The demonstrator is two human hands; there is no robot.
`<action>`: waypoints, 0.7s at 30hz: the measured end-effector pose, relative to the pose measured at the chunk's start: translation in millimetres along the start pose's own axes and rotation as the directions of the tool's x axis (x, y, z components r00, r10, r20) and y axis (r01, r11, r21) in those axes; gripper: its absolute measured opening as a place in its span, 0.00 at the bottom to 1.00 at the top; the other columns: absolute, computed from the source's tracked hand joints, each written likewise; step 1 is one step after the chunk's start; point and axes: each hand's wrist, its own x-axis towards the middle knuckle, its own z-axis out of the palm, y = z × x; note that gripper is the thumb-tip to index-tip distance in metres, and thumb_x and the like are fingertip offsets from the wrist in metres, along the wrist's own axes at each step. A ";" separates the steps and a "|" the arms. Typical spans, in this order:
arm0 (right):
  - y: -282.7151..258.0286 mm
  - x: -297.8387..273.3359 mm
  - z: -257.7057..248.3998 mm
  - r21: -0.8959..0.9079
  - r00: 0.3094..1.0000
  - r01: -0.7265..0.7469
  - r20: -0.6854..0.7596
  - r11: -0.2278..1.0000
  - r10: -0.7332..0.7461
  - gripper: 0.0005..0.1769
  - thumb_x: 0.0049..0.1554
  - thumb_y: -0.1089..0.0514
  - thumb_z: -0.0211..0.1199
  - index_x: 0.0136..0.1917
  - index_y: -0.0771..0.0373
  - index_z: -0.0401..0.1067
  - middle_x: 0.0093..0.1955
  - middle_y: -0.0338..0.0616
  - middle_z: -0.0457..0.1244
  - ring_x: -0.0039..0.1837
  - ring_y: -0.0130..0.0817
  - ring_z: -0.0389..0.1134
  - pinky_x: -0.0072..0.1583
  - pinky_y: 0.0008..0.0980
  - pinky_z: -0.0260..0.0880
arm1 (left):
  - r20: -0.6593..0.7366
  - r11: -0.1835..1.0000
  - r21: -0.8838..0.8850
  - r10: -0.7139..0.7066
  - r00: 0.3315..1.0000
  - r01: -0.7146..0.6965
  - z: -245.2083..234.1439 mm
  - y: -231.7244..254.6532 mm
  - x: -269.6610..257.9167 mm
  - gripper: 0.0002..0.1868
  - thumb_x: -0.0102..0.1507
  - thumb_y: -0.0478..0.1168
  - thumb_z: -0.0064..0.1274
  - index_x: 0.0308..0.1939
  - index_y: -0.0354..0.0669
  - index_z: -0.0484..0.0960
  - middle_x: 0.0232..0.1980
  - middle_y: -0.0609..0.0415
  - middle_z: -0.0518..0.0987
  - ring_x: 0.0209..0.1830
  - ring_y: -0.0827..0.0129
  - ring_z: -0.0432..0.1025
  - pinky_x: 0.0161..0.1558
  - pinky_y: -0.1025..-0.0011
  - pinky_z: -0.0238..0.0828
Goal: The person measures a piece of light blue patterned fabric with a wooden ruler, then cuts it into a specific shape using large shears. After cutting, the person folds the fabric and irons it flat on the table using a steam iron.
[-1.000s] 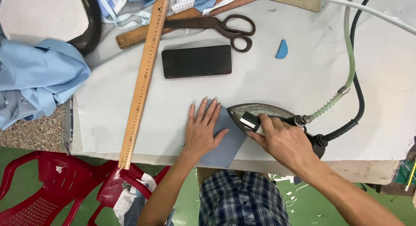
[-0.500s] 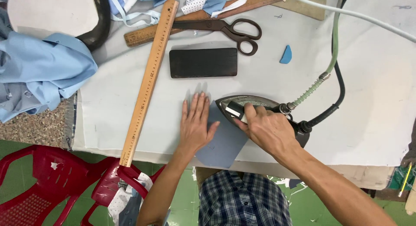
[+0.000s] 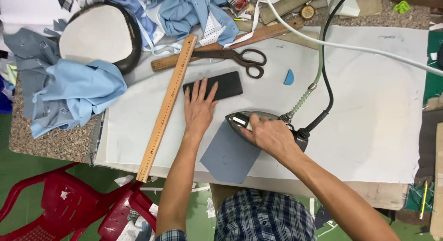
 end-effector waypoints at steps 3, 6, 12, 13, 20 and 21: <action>0.8 -3.2 -3.2 0.045 0.994 0.033 -0.110 0.998 -0.028 0.27 0.62 0.38 0.57 0.47 0.69 0.70 0.33 0.57 0.68 0.31 0.52 0.71 0.34 0.45 0.73 | -0.021 0.982 0.077 -0.169 0.985 0.170 -18.2 -0.4 -34.4 0.32 0.65 0.52 0.57 0.72 0.49 0.73 0.71 0.39 0.69 0.68 0.45 0.62 0.69 0.45 0.54; -0.4 -3.7 -10.4 0.114 0.999 0.018 -0.049 0.993 -0.013 0.28 0.62 0.38 0.56 0.51 0.69 0.69 0.36 0.59 0.68 0.34 0.55 0.71 0.37 0.48 0.74 | -0.013 0.925 0.082 -0.371 0.929 0.371 -24.4 -18.1 -88.4 0.32 0.65 0.57 0.57 0.68 0.45 0.76 0.62 0.32 0.69 0.60 0.41 0.64 0.62 0.45 0.58; 5.8 -7.7 -5.8 0.232 0.996 0.059 -0.072 0.971 -0.043 0.30 0.62 0.39 0.55 0.56 0.70 0.69 0.44 0.63 0.67 0.44 0.57 0.73 0.43 0.50 0.74 | -0.216 0.900 0.127 -0.386 0.897 0.418 -39.4 -45.4 -145.7 0.31 0.63 0.57 0.59 0.66 0.47 0.79 0.63 0.34 0.68 0.64 0.41 0.64 0.62 0.44 0.61; 5.3 -8.2 -8.1 0.231 0.996 0.056 -0.074 0.971 -0.040 0.30 0.62 0.39 0.55 0.56 0.70 0.69 0.44 0.63 0.67 0.44 0.57 0.73 0.43 0.50 0.74 | -0.217 0.901 0.126 -0.383 0.898 0.415 -39.1 -45.3 -146.2 0.31 0.63 0.57 0.59 0.66 0.47 0.79 0.63 0.34 0.68 0.64 0.41 0.64 0.62 0.44 0.61; 4.2 -8.1 -18.8 0.273 0.995 -0.033 0.103 0.961 0.005 0.30 0.64 0.38 0.53 0.59 0.69 0.66 0.48 0.61 0.67 0.44 0.56 0.72 0.45 0.50 0.74 | -0.205 0.876 0.078 -0.453 0.868 0.476 -34.8 -46.2 -147.3 0.35 0.63 0.57 0.59 0.71 0.46 0.77 0.62 0.35 0.69 0.62 0.43 0.65 0.60 0.48 0.62; 4.4 -8.2 -18.1 0.268 0.995 -0.026 0.103 0.963 -0.002 0.30 0.63 0.38 0.53 0.59 0.69 0.66 0.47 0.61 0.67 0.43 0.56 0.72 0.44 0.50 0.74 | -0.208 0.876 0.080 -0.451 0.868 0.475 -33.7 -46.7 -148.7 0.36 0.63 0.58 0.59 0.71 0.46 0.77 0.62 0.35 0.69 0.62 0.43 0.65 0.60 0.48 0.62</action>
